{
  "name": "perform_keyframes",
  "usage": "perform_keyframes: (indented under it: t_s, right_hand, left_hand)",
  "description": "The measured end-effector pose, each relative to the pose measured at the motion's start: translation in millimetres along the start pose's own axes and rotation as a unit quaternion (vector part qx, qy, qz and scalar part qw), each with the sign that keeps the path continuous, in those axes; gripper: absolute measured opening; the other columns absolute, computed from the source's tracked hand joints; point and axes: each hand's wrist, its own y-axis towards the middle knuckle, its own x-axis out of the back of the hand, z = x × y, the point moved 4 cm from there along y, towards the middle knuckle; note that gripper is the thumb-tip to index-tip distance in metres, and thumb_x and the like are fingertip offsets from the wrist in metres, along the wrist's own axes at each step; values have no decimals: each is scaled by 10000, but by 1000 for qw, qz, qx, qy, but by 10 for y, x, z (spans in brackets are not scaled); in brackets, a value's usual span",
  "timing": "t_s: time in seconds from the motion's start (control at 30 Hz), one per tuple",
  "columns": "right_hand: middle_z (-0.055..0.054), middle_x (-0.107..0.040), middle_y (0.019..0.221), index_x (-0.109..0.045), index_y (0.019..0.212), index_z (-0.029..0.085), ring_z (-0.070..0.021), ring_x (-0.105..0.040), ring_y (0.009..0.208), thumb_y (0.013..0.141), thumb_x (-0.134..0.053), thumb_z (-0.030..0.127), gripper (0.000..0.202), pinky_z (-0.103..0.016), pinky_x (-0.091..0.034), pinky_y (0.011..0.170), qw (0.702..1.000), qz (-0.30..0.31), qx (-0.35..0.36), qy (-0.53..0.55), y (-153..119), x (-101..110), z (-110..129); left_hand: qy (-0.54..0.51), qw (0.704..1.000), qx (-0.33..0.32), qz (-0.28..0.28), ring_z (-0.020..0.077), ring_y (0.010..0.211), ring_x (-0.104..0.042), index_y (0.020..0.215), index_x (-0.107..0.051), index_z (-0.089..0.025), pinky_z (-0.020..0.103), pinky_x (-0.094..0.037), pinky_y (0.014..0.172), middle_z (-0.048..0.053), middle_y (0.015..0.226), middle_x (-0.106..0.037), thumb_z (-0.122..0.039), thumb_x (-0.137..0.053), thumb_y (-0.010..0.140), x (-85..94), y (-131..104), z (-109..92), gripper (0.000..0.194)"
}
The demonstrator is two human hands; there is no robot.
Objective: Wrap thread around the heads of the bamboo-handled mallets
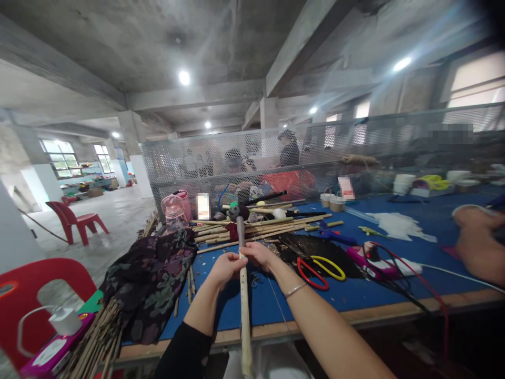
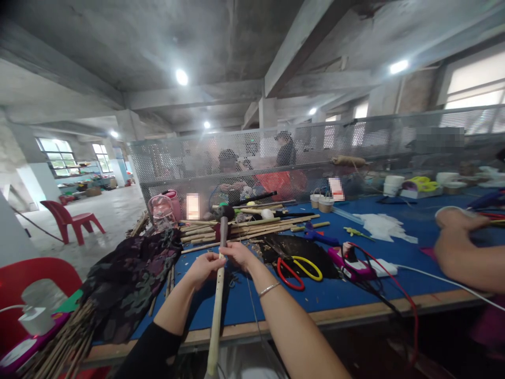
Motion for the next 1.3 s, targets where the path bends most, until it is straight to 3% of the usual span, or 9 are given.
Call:
perform_keyframes:
  t_s: [0.17,0.37,0.47,0.77,0.87,1.0,1.07,1.2,1.3]
  right_hand:
    - [90,-397,415,-497,691,145,-19,-248,303,649,-666,407,314,-187,-94,311,997,50,7,58,-34,-50,39]
    - [97,-350,371,-492,617,139,-13,-215,286,621,-680,378,304,-207,-74,321,1000,-26,4,2,21,-52,-27]
    - [106,-315,363,-492,635,141,-14,-200,291,632,-671,412,325,-209,-59,326,1000,-27,10,7,30,-48,-23]
    - [123,-315,365,-500,792,156,-18,-184,292,613,-705,388,357,-183,-82,320,994,51,0,101,-71,-25,62]
    - [118,-316,358,-477,702,153,-12,-171,284,611,-708,385,340,-191,-67,317,996,40,1,76,-44,-22,35]
    - [108,-324,367,-458,648,153,-15,-200,291,617,-701,396,345,-195,-80,317,999,23,11,46,11,2,-8]
    - [112,-309,365,-471,666,153,-18,-191,290,631,-690,406,337,-196,-77,315,999,21,12,39,10,12,-7]
    - [122,-287,376,-509,769,153,-21,-153,302,647,-671,433,346,-192,-65,316,996,51,17,73,-29,-2,37]
    - [112,-306,378,-478,692,155,-19,-177,299,635,-672,438,348,-194,-69,316,996,53,18,64,-29,-9,33]
  left_hand:
    - [-83,991,15,100,52,453,-430,628,-512,-120,198,-382,510,-45,496,-418,-369,-736,566,-64,-16,-1,340]
    - [17,999,6,-29,35,379,-344,655,-485,-144,186,-300,419,-73,458,-401,-397,-748,531,34,37,57,386]
    - [49,997,-12,-54,37,374,-347,665,-507,-131,182,-258,403,-65,451,-424,-401,-765,504,67,36,27,407]
    - [-85,991,20,104,110,574,-552,759,-578,-101,208,-374,524,59,674,-594,-369,-740,577,-49,-14,2,363]
    - [-54,996,19,64,90,500,-499,727,-548,-126,201,-345,485,-4,568,-529,-407,-736,570,-36,-5,18,373]
    - [80,996,-22,-19,33,380,-309,644,-502,-139,186,-205,407,-70,448,-411,-462,-748,517,21,-15,-30,426]
    - [87,995,-40,-24,29,388,-294,617,-494,-139,189,-191,409,-70,448,-408,-467,-756,495,26,-27,-61,437]
    - [-28,998,-26,54,48,418,-367,647,-527,-127,190,-219,425,-36,492,-450,-484,-731,531,-22,-28,-57,427]
    - [-59,995,13,83,91,481,-470,706,-564,-113,194,-278,452,-5,517,-477,-462,-714,565,-29,-2,11,405]
